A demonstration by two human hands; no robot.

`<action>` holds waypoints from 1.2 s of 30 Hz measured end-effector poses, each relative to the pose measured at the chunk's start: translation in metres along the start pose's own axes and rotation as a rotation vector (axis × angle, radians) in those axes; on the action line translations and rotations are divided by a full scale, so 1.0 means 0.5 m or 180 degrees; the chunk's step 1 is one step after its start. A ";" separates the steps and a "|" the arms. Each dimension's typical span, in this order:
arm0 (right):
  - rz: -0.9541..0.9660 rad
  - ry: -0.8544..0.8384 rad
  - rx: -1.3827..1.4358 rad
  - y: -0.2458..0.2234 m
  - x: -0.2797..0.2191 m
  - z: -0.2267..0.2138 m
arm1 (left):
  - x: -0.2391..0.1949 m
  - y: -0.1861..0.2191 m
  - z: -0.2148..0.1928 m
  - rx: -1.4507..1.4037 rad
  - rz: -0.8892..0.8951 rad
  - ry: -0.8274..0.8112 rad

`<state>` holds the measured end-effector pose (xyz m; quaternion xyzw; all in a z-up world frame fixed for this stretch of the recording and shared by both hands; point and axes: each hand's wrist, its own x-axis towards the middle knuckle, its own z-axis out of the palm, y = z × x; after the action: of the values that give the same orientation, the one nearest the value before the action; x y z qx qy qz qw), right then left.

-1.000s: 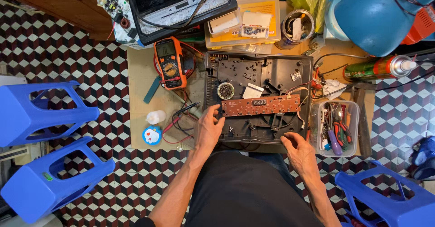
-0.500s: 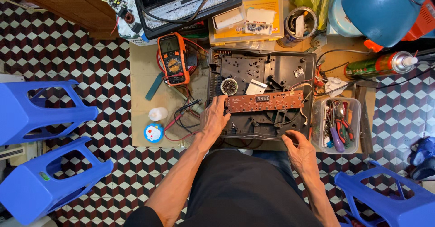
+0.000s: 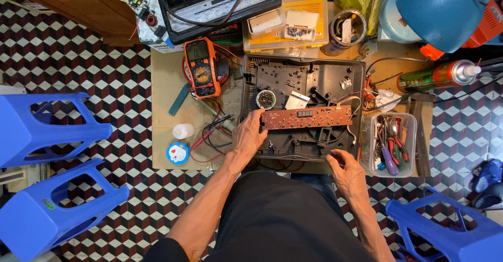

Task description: The person works on a disassembled electronic device, using a heat gun to apply heat to a circuit board and then using pliers to trim a wire. They handle the circuit board and a small component throughout the process.

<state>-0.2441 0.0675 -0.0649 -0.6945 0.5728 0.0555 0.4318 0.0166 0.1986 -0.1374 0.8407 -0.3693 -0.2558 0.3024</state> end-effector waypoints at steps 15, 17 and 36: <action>-0.1383 0.0621 -0.0178 -0.061 0.013 0.036 | -0.028 0.039 -0.016 -0.0942 -0.0457 0.0083; -0.2276 0.0922 -0.0667 -0.085 0.032 0.045 | -0.031 0.042 -0.015 -0.1197 -0.0412 0.0217; -0.3239 0.0846 -0.1244 -0.214 0.085 -0.079 | 0.010 0.186 -0.151 -0.1294 0.0389 0.0477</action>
<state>-0.1560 0.0063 -0.0071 -0.9515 0.1940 -0.1428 0.1916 0.0254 0.1682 -0.0217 0.7552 -0.3369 -0.2430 0.5071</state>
